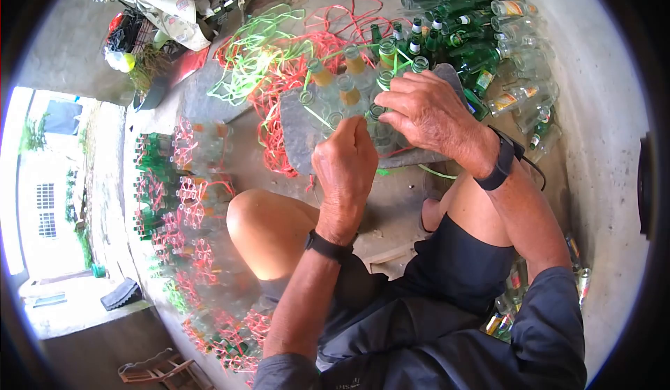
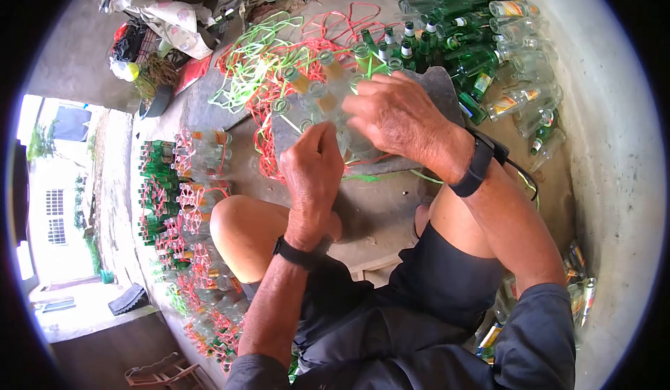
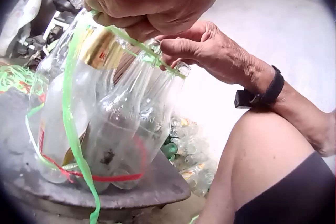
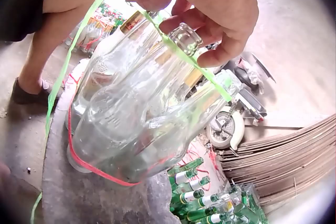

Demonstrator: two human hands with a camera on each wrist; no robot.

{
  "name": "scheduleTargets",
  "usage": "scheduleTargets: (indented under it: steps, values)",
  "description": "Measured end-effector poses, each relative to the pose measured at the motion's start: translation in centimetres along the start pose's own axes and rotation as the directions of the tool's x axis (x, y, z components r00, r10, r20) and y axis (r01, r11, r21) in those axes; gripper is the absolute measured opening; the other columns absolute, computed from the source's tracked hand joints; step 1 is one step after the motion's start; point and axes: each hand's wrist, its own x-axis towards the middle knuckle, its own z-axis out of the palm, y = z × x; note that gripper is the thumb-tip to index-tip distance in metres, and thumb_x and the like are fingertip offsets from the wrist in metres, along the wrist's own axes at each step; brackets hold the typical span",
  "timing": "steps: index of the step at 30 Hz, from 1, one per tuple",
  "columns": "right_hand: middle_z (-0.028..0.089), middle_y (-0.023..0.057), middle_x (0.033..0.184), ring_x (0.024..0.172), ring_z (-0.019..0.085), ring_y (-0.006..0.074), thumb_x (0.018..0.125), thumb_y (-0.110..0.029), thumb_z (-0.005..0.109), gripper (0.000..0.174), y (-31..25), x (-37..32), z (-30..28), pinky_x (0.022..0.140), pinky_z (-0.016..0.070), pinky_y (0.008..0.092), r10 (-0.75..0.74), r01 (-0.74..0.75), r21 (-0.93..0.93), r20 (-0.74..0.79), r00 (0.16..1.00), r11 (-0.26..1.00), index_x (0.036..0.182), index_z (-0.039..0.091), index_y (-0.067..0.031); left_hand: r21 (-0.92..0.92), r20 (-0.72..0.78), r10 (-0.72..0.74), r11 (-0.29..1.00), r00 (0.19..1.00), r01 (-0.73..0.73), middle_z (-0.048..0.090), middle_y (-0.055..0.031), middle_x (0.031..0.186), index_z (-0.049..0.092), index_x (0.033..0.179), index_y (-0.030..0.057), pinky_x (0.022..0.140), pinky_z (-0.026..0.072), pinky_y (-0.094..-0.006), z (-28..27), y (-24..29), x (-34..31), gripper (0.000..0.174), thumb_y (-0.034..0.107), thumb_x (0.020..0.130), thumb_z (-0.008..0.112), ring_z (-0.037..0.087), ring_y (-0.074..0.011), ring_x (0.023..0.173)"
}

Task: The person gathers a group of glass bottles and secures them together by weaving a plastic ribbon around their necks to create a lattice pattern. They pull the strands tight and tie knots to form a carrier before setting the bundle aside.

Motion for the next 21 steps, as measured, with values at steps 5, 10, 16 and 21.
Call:
scheduleTargets:
  steps: [5, 10, 16, 21]
  values:
    - [0.067, 0.0077, 0.092, 0.096, 0.068, 0.0312, 0.086, -0.020, 0.078, 0.016, -0.1, 0.2, -0.2, 0.084, 0.0518, 0.0452, 0.005, -0.005, 0.004, 0.027, 1.000, 1.000, 0.098, 0.072, -0.0119, -0.144, -0.094, -0.065, 0.988, 0.993, 0.051, 0.072, -0.0214, 0.077, 0.077, 0.103, 0.0030, 0.059, 0.0547, -0.0414, 0.6, -0.4, -1.2, 0.009, 0.008, 0.097, 0.073, 0.073, -0.0370, 0.065]
    - [0.068, 0.0078, 0.090, 0.095, 0.068, 0.0307, 0.085, -0.020, 0.080, 0.019, 0.0, 0.2, -0.4, 0.083, 0.0519, 0.0445, 0.000, 0.000, -0.001, 0.022, 1.000, 1.000, 0.100, 0.073, -0.0109, -0.278, -0.130, -0.153, 0.954, 0.980, 0.112, 0.064, -0.0007, 0.069, 0.077, 0.103, -0.0015, 0.059, 0.0460, -0.0250, 1.1, -0.4, -2.4, 0.008, 0.002, 0.098, 0.073, 0.053, -0.0034, 0.066]
    - [0.067, 0.0074, 0.089, 0.093, 0.067, 0.0306, 0.085, -0.019, 0.080, 0.019, -0.1, 0.3, -0.7, 0.080, 0.0513, 0.0439, -0.012, 0.012, -0.007, 0.029, 1.000, 1.000, 0.101, 0.074, -0.0103, -0.434, -0.075, -0.309, 0.866, 0.948, 0.248, 0.066, 0.0023, 0.072, 0.077, 0.105, -0.0021, 0.064, 0.0473, -0.0230, 1.1, -0.3, -3.4, 0.010, 0.005, 0.099, 0.073, 0.055, -0.0022, 0.070]
    - [0.068, 0.0071, 0.089, 0.092, 0.067, 0.0302, 0.085, -0.020, 0.080, 0.020, -0.1, 0.4, -0.7, 0.080, 0.0518, 0.0433, -0.007, 0.007, -0.001, 0.023, 1.000, 1.000, 0.102, 0.075, -0.0101, -0.487, -0.040, -0.356, 0.823, 0.934, 0.293, 0.070, 0.0007, 0.075, 0.079, 0.106, -0.0019, 0.068, 0.0499, -0.0231, 1.0, -0.1, -3.7, 0.013, 0.007, 0.099, 0.074, 0.059, -0.0026, 0.073]
